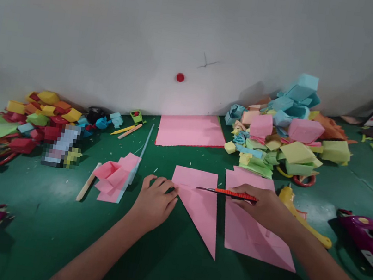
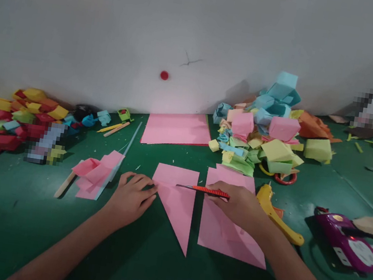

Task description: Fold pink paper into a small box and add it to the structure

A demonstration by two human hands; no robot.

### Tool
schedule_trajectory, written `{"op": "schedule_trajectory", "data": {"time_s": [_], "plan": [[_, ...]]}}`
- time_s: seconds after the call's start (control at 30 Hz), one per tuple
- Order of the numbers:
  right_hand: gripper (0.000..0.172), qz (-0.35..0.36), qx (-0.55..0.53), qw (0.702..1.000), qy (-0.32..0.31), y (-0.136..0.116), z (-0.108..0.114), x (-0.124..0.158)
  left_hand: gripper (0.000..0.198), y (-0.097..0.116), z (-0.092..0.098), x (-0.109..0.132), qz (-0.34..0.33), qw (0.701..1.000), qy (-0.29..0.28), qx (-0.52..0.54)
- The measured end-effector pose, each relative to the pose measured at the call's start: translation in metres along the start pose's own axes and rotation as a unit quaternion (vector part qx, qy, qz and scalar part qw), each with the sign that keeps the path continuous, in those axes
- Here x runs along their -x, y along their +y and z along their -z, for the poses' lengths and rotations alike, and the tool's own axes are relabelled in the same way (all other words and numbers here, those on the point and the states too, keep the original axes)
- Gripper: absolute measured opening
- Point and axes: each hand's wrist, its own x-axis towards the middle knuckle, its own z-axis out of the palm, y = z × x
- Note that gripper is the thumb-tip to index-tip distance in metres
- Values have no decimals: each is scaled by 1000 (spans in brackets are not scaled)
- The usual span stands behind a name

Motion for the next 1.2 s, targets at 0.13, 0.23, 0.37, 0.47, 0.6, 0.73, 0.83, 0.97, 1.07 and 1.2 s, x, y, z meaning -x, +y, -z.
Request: {"op": "schedule_trajectory", "data": {"time_s": [0.13,0.23,0.37,0.47,0.6,0.73,0.83,0.97,1.07,1.2], "plan": [[22,14,0,1000,0,-2,5,1,22,-1,0,0,0,1000,-1,-1],[23,19,3,1000,1,0,7,2,22,-1,0,0,1,1000,-1,0],[25,15,12,1000,5,6,8,5,22,0,0,0,1,1000,-1,4],[26,11,10,1000,7,11,8,6,22,0,0,0,3,1000,-1,6],[27,20,7,1000,-1,18,8,5,22,-1,-1,0,1,1000,-3,4],[27,16,13,1000,-10,20,11,4,22,-2,-1,0,-3,1000,0,3],[26,12,15,1000,-17,17,14,5,22,-3,0,-1,-7,1000,2,2],[27,9,16,1000,-19,18,16,6,22,-3,1,-2,-9,1000,0,1],[29,13,10,1000,-20,21,18,7,23,-3,1,-2,-6,1000,-1,1],[28,4,16,1000,-22,21,22,7,23,-3,0,-1,-5,1000,0,3]]}}
